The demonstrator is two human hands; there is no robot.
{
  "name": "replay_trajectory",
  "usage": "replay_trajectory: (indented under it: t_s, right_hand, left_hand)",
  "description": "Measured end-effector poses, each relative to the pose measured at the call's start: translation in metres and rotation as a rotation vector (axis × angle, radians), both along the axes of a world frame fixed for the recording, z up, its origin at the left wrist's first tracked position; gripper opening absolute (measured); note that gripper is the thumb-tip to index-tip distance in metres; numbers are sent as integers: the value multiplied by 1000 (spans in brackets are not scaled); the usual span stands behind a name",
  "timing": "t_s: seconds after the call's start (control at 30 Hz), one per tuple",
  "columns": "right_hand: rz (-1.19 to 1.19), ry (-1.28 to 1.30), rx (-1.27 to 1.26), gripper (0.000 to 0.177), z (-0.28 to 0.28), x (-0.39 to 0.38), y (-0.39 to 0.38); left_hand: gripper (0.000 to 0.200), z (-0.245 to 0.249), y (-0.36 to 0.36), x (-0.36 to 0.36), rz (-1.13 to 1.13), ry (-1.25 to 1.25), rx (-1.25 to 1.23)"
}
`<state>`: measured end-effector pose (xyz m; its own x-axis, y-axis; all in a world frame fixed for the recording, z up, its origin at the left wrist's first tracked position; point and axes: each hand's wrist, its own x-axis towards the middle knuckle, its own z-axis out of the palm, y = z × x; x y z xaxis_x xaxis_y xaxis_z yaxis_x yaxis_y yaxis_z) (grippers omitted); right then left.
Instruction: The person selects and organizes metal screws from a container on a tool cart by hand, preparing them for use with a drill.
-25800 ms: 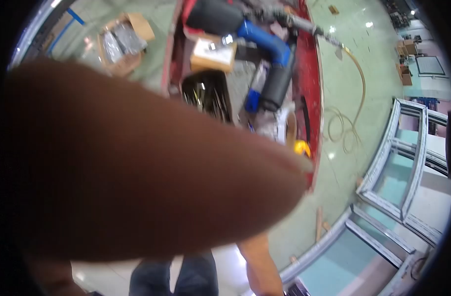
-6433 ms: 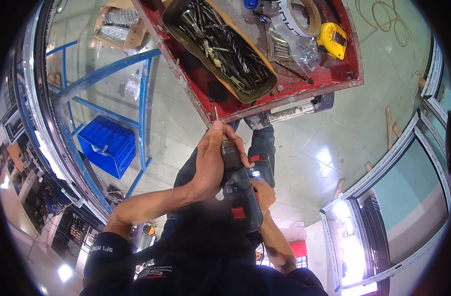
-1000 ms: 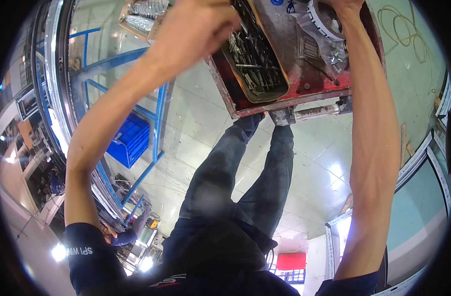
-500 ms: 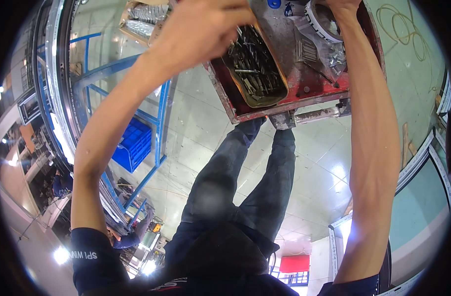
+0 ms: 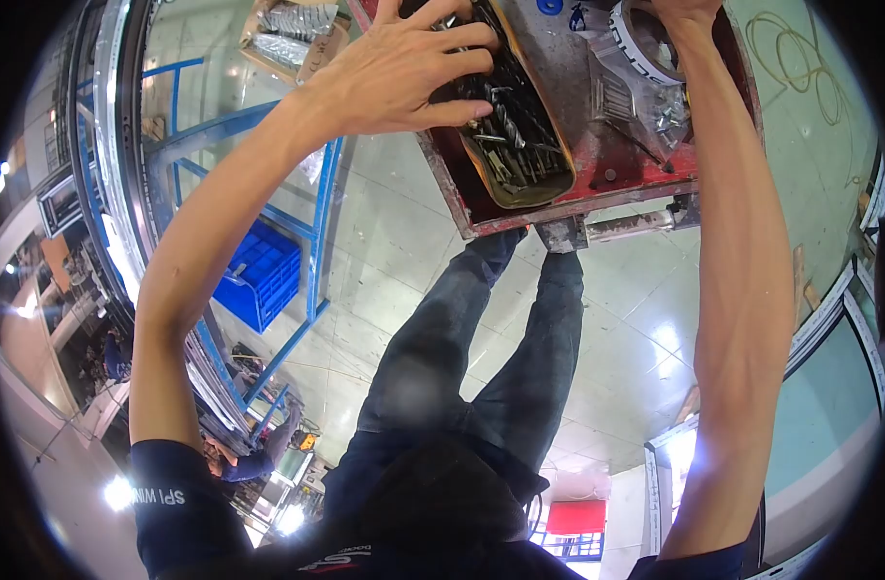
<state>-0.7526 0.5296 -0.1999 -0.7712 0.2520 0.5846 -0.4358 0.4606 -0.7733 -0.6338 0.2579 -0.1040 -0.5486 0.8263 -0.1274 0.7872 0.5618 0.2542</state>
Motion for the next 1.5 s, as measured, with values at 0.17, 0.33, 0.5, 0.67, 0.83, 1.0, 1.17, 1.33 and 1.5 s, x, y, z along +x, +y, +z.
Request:
replay_trajectory:
  t_s: [0.17, 0.33, 0.5, 0.67, 0.83, 1.0, 1.17, 1.33, 1.5]
  right_hand:
    - [16, -48, -8, 27, 5, 3, -2]
    - [-10, -24, 16, 27, 3, 0, 0]
    - [12, -38, -54, 28, -2, -2, -1]
    - [6, -115, 16, 27, 2, 2, 2]
    - [3, -22, -63, 24, -3, -3, -1]
    - [34, -41, -103, 24, 0, -2, -2]
    - [36, -47, -84, 28, 4, 0, -4]
    - [6, -27, 14, 31, 2, 2, -2]
    - [30, -45, -32, 31, 3, 4, -5]
  left_hand:
    - [40, -18, -8, 10, 94, 71, -107]
    - [30, -27, 6, 17, 267, 89, -49]
    - [38, -36, 14, 19, 362, 60, -45]
    - [57, -16, 23, 21, 342, -34, -90]
    - [49, -26, 30, 33, 372, -35, -1]
    - [31, -36, 28, 36, 432, -62, -49]
    - [27, -17, 16, 28, 352, -135, -14]
    - [33, 33, 3, 8, 156, -14, -82]
    - [29, 12, 2, 6, 173, -61, 52]
